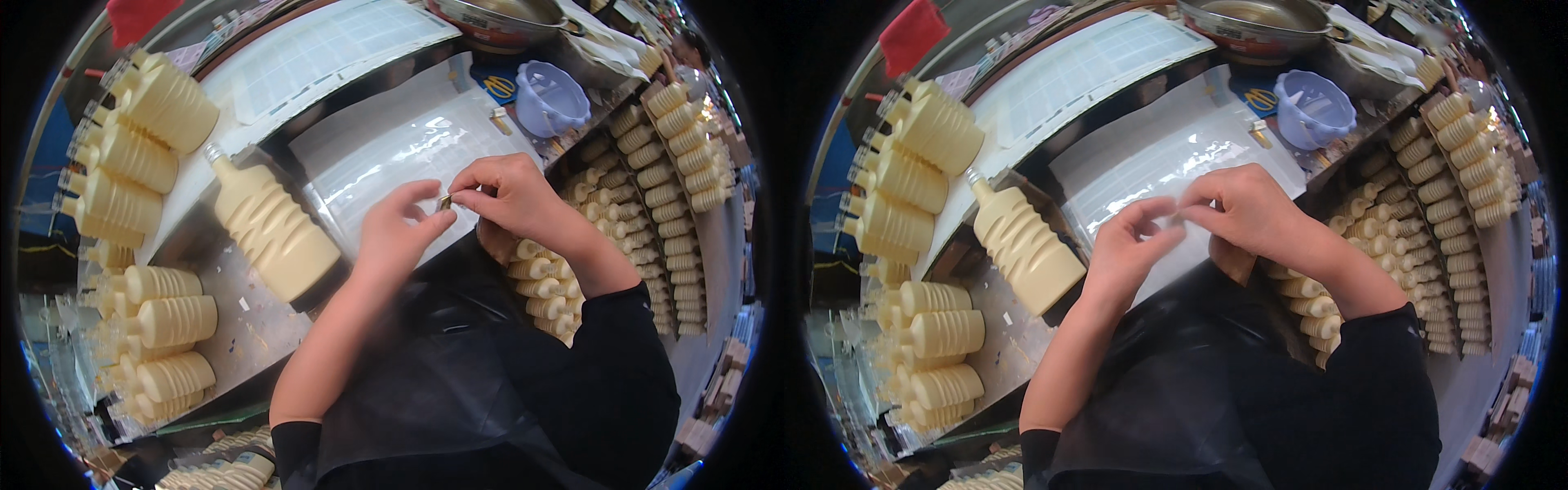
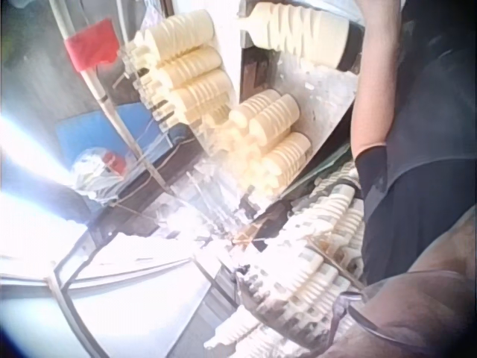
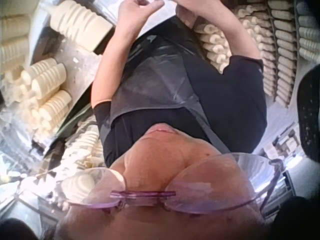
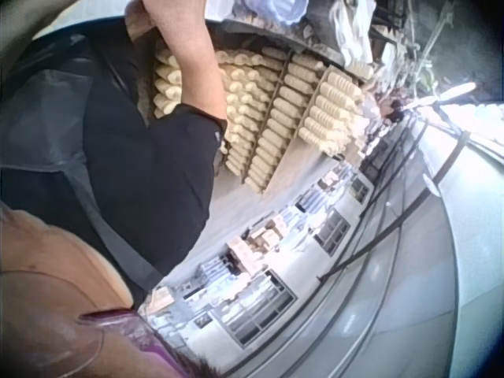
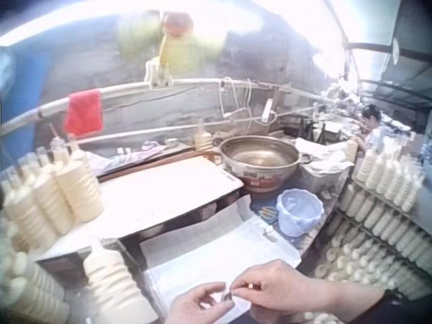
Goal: The person applies labels to cream-colored plastic bottles by hand. They pick up a bottle, place a label on its side, smooth it down, and then set the bottle aside. This process is repeated for multiple bottles.
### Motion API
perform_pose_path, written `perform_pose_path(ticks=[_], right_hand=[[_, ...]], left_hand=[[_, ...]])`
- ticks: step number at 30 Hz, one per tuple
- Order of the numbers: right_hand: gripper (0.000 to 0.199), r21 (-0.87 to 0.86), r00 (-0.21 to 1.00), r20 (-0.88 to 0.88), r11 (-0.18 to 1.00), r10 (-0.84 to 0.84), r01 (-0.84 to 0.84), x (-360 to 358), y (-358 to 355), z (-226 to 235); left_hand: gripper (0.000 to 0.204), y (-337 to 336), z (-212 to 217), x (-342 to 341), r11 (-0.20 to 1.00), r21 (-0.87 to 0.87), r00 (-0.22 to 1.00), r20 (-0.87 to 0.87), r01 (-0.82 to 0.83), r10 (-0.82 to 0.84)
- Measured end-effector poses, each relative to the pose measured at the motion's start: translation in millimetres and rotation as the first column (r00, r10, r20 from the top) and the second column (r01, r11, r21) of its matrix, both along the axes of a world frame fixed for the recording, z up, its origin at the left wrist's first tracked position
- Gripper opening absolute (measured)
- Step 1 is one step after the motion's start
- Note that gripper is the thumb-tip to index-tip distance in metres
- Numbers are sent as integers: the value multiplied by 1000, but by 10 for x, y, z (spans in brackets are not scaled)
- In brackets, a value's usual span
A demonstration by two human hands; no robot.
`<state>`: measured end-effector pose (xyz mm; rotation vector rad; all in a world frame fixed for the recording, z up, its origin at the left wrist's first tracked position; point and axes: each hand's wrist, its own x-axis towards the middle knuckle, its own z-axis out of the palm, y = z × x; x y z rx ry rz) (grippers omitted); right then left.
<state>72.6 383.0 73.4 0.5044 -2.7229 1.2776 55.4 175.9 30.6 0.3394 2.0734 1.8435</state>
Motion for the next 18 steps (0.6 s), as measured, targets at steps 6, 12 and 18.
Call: perform_pose_path(ticks=[6, 12, 18], right_hand=[[14, 423, 873, -415, 904, 257, -65, -151, -139, -36], [40, -271, 890, 400, 956, 219, -113, -430, -354, -275], [36, -597, 445, 714, 802, 541, -17, -622, -907, -251]], left_hand=[[13, -452, 87, -50, 995, 101, 908, 417, -5, -38], [29, -878, 283, 57, 974, 208, 853, 521, -85, -37], [39, -1367, 434, 33, 991, 129, 868, 487, 32, -91]])
